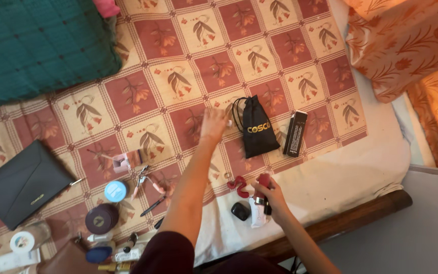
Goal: The person organizes various cosmetic products by picking them up from a bed, placing some into a brown pouch, and then arranging the pouch and tubes onto a shelf.
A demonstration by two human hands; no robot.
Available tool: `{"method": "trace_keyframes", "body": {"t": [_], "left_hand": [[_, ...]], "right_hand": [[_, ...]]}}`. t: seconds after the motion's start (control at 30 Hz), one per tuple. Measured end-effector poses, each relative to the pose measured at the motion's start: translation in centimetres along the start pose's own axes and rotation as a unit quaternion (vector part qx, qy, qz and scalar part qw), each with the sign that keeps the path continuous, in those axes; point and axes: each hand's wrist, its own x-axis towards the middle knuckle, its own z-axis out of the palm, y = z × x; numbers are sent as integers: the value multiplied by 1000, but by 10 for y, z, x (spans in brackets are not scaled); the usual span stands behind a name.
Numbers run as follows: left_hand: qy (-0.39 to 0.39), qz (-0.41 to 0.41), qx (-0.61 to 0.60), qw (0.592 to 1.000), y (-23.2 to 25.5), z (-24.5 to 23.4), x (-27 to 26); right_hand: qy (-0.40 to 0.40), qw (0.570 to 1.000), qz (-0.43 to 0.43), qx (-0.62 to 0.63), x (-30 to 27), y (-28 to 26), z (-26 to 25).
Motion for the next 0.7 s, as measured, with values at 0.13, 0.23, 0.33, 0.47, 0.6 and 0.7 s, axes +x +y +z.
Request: {"method": "trace_keyframes", "body": {"t": [0.13, 0.23, 0.33, 0.47, 0.6, 0.7], "left_hand": [[106, -106, -508, 848, -16, -43, -82], [99, -144, -546, 819, -6, -91, -161], [178, -86, -529, 825, -2, -139, -232], [170, -91, -473, 860, -3, -192, -302], [169, -122, -510, 834, 0, -230, -352], [194, -124, -471, 852, -3, -244, -381]], "right_hand": [[-17, 999, -33, -26, 10, -19, 23], [-51, 991, -89, -81, 10, -38, 47], [-132, 980, -111, -96, -5, -54, 80], [-257, 950, -121, -132, -43, -56, 112], [-270, 936, -121, -192, -76, -33, 135], [-256, 950, -85, -157, -93, -17, 142]]}}
